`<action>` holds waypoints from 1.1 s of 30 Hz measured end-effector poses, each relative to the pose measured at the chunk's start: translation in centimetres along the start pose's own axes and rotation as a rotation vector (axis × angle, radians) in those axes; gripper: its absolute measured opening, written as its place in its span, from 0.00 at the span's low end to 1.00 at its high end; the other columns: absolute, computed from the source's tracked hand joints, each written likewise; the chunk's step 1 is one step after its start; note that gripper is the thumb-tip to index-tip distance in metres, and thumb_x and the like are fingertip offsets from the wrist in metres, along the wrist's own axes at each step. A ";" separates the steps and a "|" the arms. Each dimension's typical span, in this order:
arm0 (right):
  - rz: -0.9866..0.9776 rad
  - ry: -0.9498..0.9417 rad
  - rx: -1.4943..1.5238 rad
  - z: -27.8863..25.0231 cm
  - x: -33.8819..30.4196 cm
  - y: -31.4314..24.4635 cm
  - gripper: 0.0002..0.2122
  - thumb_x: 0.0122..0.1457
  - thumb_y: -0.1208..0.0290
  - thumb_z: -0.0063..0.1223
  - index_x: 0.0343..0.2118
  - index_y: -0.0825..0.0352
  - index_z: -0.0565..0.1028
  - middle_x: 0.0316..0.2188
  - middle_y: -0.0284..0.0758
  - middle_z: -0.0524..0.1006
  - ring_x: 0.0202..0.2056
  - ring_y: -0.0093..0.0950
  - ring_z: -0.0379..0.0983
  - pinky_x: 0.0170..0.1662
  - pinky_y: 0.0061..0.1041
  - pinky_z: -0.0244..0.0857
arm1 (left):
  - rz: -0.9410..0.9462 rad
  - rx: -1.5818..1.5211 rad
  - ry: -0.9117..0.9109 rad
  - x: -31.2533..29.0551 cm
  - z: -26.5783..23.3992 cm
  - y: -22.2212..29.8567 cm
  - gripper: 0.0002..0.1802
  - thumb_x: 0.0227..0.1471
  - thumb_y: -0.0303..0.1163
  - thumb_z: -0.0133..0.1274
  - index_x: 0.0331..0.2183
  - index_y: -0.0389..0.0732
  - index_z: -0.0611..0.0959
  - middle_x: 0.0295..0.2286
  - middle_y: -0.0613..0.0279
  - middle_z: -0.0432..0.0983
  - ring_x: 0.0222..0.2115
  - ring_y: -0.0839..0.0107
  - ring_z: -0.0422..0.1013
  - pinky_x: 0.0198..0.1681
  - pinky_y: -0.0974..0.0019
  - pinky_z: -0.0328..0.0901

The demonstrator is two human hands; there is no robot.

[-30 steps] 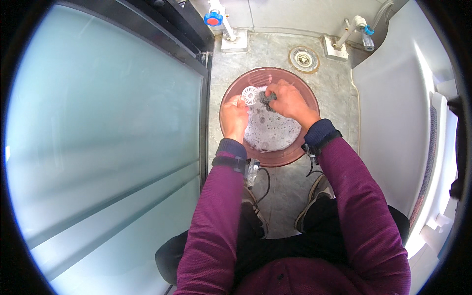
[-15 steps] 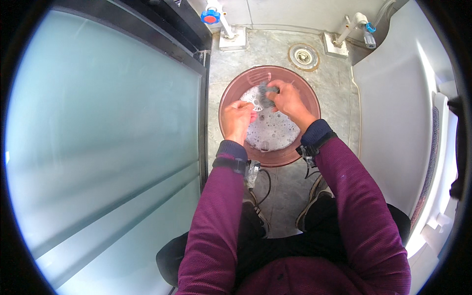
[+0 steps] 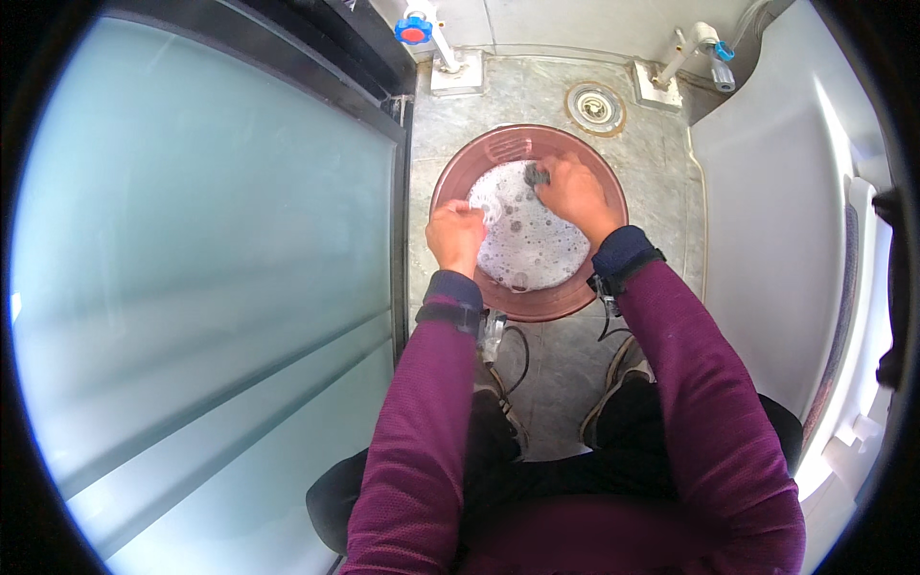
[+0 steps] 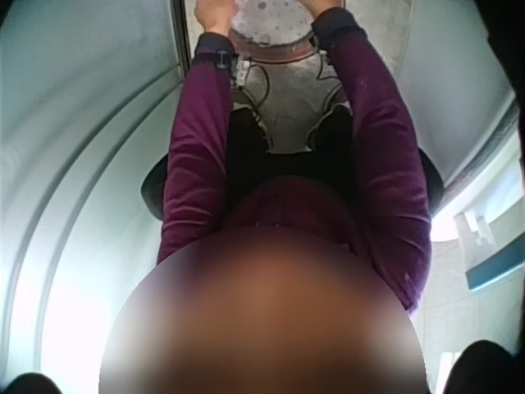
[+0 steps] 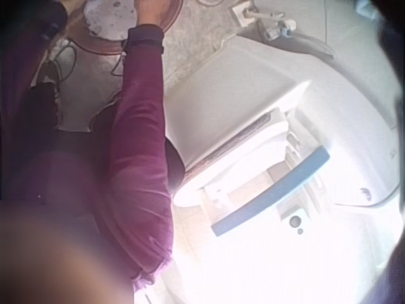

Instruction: The person scrubs two circular drain covers with a steel wool pad in a bucket of soapy water, then rinses them under a running tap. The covers are handled one at a time, scrubbed on both sides, and rinsed before being set aside.

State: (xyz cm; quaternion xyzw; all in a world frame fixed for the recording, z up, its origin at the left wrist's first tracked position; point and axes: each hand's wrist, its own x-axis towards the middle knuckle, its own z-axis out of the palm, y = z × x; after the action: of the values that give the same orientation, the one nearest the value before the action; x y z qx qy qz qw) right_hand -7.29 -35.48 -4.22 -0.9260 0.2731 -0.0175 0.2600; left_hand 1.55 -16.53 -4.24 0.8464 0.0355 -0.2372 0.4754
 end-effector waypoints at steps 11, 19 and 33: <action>0.175 -0.545 0.512 5.2 -4.1 -1.4 0.17 0.53 0.68 0.61 0.45 0.69 0.81 0.31 0.48 0.83 0.24 0.40 0.82 0.33 0.38 0.76 | 0.588 1.079 -0.046 0.7 1.1 -4.8 0.10 0.47 0.33 0.59 0.24 0.36 0.87 0.22 0.47 0.82 0.23 0.52 0.81 0.31 0.52 0.75; 0.071 0.000 0.232 2.1 -4.3 -3.5 0.17 0.51 0.66 0.57 0.42 0.67 0.82 0.34 0.53 0.82 0.41 0.48 0.80 0.46 0.46 0.73 | -0.265 -0.362 -0.608 0.0 1.5 -2.7 0.14 0.62 0.19 0.41 0.48 0.31 0.76 0.41 0.50 0.80 0.40 0.58 0.80 0.47 0.54 0.77; -0.187 -0.146 0.288 0.4 -2.9 -2.8 0.11 0.46 0.67 0.63 0.32 0.65 0.84 0.34 0.48 0.82 0.40 0.48 0.80 0.43 0.46 0.73 | -0.146 -0.239 -0.455 -0.8 1.1 1.0 0.11 0.62 0.20 0.44 0.43 0.30 0.79 0.35 0.53 0.80 0.32 0.63 0.80 0.37 0.61 0.79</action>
State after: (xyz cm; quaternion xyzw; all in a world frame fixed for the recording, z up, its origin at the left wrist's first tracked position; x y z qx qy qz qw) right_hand -8.27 -31.76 -2.90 -0.8994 0.1608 -0.0133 0.4064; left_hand 0.73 -17.85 -3.59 0.7043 0.0166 -0.4493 0.5494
